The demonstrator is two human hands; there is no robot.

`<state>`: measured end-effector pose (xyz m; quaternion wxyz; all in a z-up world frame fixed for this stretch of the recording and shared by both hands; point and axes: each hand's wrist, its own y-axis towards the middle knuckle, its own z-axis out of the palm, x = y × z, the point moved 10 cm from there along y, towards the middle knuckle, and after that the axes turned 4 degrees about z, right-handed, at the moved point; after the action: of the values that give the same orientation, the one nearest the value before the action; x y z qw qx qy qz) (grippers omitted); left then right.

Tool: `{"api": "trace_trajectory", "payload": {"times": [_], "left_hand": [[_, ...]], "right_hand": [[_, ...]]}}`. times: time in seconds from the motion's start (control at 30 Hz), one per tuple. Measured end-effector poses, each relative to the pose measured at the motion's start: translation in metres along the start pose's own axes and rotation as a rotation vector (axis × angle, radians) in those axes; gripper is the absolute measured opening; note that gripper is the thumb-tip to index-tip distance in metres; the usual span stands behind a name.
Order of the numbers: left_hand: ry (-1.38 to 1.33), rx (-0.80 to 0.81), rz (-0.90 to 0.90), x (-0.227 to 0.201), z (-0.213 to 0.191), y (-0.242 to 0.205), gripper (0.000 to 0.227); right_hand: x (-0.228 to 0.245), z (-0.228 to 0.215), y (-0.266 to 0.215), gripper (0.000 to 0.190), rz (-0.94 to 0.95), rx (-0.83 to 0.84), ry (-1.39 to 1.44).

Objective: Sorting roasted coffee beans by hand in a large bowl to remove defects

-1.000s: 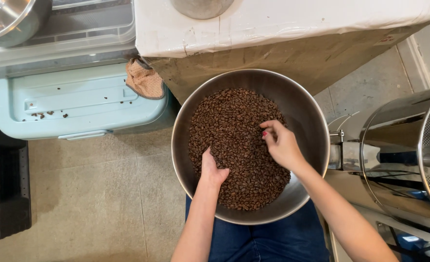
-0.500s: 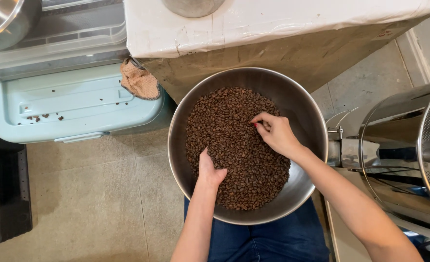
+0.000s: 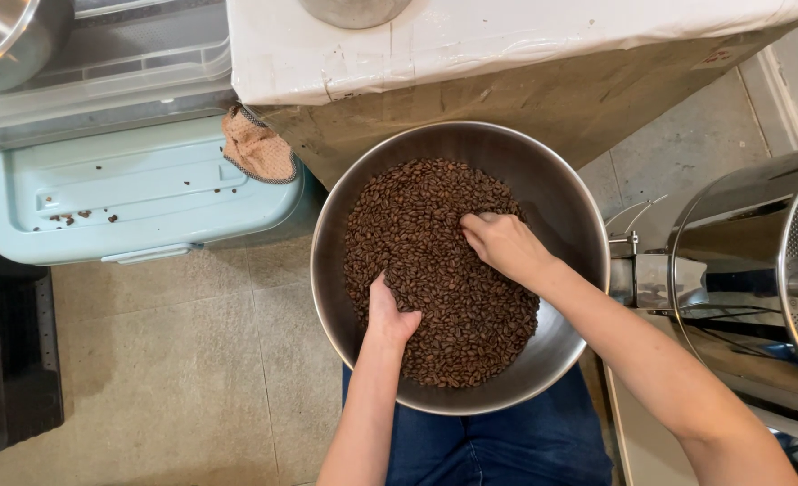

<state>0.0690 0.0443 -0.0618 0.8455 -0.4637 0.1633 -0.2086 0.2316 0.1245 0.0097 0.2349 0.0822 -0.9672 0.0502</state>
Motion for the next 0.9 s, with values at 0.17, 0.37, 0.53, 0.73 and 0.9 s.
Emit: {"api": "trace_trajectory", "payload": {"times": [0.17, 0.37, 0.53, 0.73, 0.9], "left_hand": [[-0.003, -0.011, -0.020, 0.002, -0.002, 0.004, 0.026], [-0.007, -0.026, -0.012, 0.002, -0.018, 0.022, 0.028], [0.005, -0.033, -0.022, 0.003, -0.016, 0.015, 0.026], [0.013, -0.012, -0.020, 0.003, -0.007, 0.010, 0.025], [0.014, 0.007, -0.011, 0.003, -0.012, 0.020, 0.027]], "right_hand": [[-0.005, 0.011, 0.003, 0.018, 0.000, 0.050, -0.018], [-0.044, 0.039, -0.011, 0.026, 0.398, 0.134, 0.859], [-0.029, 0.032, -0.033, 0.031, 0.340, 0.127, 0.675], [0.011, 0.013, -0.048, 0.020, 0.223, 0.182, 0.586], [0.014, 0.031, -0.050, 0.022, 0.137, 0.252, 0.497]]}}
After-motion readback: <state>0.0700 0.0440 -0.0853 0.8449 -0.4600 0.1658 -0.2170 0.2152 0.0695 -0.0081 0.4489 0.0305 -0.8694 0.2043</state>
